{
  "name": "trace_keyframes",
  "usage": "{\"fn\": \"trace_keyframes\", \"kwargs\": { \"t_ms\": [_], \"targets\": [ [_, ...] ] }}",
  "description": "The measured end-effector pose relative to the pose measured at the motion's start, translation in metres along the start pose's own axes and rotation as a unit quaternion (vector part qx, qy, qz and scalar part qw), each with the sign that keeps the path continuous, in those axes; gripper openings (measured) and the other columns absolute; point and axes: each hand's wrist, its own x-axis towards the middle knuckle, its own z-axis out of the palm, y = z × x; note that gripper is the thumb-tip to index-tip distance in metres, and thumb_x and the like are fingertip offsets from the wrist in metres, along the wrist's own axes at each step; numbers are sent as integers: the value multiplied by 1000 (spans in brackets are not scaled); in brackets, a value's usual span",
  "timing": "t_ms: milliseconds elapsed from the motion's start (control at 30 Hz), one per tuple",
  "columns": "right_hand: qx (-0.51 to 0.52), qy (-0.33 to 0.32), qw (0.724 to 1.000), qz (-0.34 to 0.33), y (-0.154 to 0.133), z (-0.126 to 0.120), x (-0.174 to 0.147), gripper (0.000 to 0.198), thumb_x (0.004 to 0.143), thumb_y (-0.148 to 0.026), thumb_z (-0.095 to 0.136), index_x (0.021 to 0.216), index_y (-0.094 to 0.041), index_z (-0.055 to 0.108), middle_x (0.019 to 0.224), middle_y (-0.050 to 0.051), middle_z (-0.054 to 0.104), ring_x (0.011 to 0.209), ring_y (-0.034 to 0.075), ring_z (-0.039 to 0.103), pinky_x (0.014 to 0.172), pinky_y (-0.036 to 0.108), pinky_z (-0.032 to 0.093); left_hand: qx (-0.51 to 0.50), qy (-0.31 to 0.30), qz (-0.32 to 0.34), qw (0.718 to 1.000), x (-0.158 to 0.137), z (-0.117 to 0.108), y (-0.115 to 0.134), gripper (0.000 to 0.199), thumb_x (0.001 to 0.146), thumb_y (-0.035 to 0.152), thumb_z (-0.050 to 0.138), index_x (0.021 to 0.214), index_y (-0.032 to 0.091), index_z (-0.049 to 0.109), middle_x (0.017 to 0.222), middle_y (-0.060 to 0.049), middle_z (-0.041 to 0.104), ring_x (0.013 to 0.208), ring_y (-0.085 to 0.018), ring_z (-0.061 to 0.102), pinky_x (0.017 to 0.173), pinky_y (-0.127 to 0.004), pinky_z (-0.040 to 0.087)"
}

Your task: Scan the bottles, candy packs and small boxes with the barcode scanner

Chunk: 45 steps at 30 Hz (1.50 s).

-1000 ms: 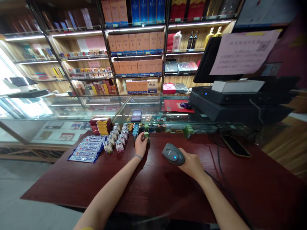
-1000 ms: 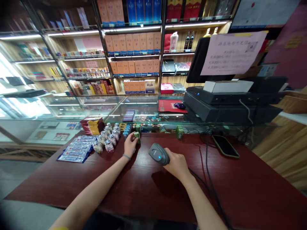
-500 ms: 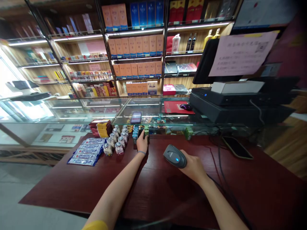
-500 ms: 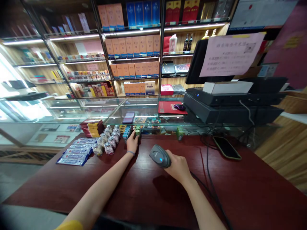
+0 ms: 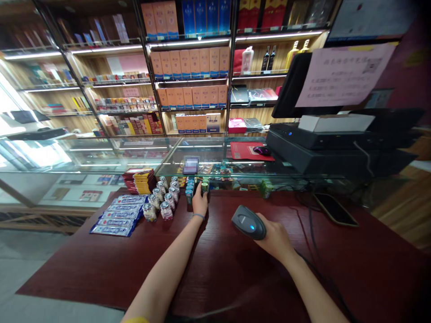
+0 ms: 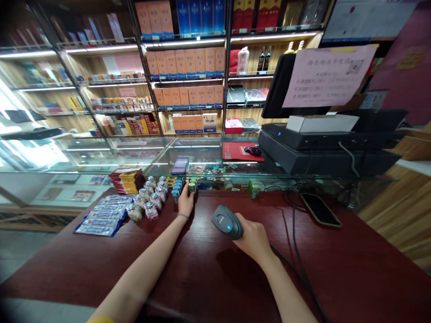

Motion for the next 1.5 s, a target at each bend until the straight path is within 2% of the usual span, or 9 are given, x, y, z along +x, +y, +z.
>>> {"fn": "trace_keyframes", "kwargs": {
  "t_ms": [200,467,600,733,867,967,1100,1300,1500],
  "targets": [
    [-2,-10,1000,12,-1,0,0,34,69,-16,60,102,-26,59,74,1,75,68,27,75,55,28,44,-36,-6,-8,999,2,4,-4,60,87,11,55,145,24,48,142,-7,59,139,-21,47,118,-38,34],
    [15,8,1000,13,-2,-1,-1,32,72,-18,59,103,-26,60,76,1,76,70,25,75,57,27,46,-3,-17,-17,1000,3,0,2,57,87,12,55,143,21,51,137,-10,63,138,-24,49,118,-39,33],
    [2,19,1000,25,1,0,0,34,72,-20,60,106,-26,61,77,2,77,71,26,75,57,27,47,8,-19,-19,1000,2,-1,4,65,86,14,58,148,20,44,144,-11,56,141,-26,44,118,-40,33],
    [2,47,998,52,8,-7,2,30,72,-23,62,102,-26,62,77,3,77,72,28,75,57,28,47,39,-4,68,997,-5,-3,12,71,87,20,62,152,19,36,155,-13,43,146,-26,36,122,-41,27],
    [-16,95,987,129,22,-25,4,27,76,-31,65,103,-26,64,77,4,77,72,29,75,58,29,47,62,10,197,978,-19,3,31,53,92,27,59,143,19,49,148,-16,47,142,-27,39,121,-44,28],
    [-26,114,975,187,40,-39,2,31,78,-34,66,107,-27,63,78,4,77,70,28,74,55,28,45,54,-67,245,966,-31,29,52,42,92,27,59,133,23,58,131,-14,56,130,-27,50,115,-45,37],
    [-24,135,957,254,67,-51,-6,37,78,-35,68,114,-26,63,79,5,77,73,28,74,57,29,47,21,-164,251,954,-47,94,79,46,90,20,60,135,25,55,126,-12,52,122,-25,52,111,-46,41],
    [23,178,930,320,93,-63,-17,42,80,-36,65,119,-20,64,98,13,77,95,32,73,72,37,56,-20,-194,198,960,-59,187,93,57,84,11,62,138,24,52,125,-11,44,119,-24,52,110,-47,42],
    [47,221,921,319,102,-67,-22,43,80,-39,64,119,-20,64,100,14,76,98,32,72,77,41,57,-15,-182,186,965,-58,217,92,45,84,9,60,127,23,59,119,-10,45,117,-24,53,108,-45,42]
  ]
}}
